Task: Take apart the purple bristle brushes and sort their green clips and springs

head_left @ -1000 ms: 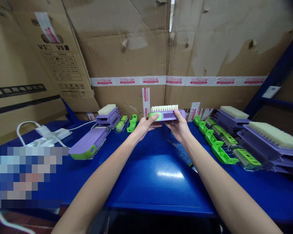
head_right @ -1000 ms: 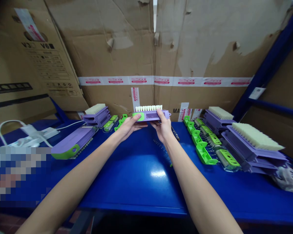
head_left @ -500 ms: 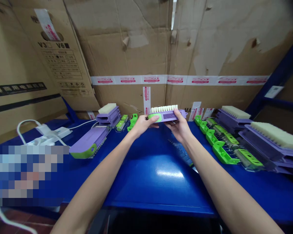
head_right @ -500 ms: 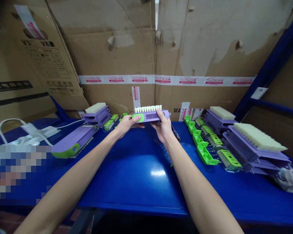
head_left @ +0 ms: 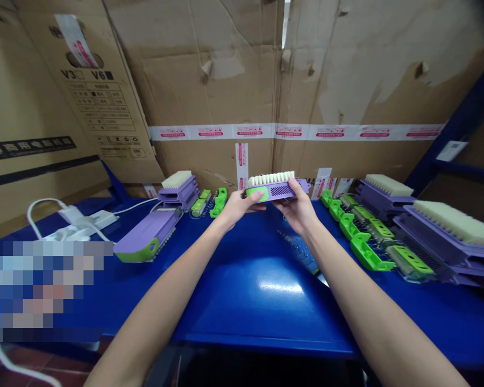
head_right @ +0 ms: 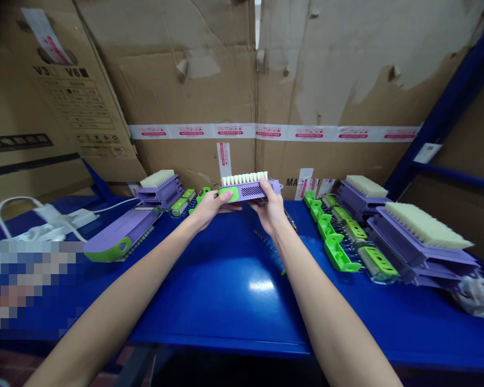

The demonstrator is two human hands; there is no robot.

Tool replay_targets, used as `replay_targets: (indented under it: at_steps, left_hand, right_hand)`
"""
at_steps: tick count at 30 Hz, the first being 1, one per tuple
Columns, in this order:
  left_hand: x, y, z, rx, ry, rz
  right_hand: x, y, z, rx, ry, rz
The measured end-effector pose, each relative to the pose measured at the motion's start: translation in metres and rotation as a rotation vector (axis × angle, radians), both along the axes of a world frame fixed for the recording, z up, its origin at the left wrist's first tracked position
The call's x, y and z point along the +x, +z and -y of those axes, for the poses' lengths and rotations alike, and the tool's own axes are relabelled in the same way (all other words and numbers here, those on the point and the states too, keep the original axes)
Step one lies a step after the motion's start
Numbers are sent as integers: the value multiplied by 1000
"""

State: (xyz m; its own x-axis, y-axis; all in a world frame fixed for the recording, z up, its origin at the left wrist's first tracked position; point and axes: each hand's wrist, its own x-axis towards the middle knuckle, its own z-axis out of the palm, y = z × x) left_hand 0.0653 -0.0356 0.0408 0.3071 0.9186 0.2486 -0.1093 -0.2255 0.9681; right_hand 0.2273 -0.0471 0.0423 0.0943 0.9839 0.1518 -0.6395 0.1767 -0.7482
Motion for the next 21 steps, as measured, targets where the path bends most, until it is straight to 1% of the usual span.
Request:
replay_targets:
  at_steps: [4, 9, 12, 17, 19, 21]
  left_hand:
    - [-1, -3, -2, -27, 12, -38]
    - [-2, -4, -3, -57, 16, -35]
    - [0, -4, 0, -77, -1, 21]
    - [1, -2, 4, -113, -84, 153]
    - [1, -2, 5, -106, -85, 154]
    - [0, -2, 3, -82, -56, 118]
  right_hand:
    - [0, -2, -1, -13, -9, 15]
    - [-1, -5, -2, -2, -6, 23]
    - [-1, -4, -2, -5, -3, 7]
    - [-2, -1, 1, 3, 37, -7]
    - [-3, -1, 1, 7, 60, -12]
    - [-3, -2, 1, 0, 85, -26]
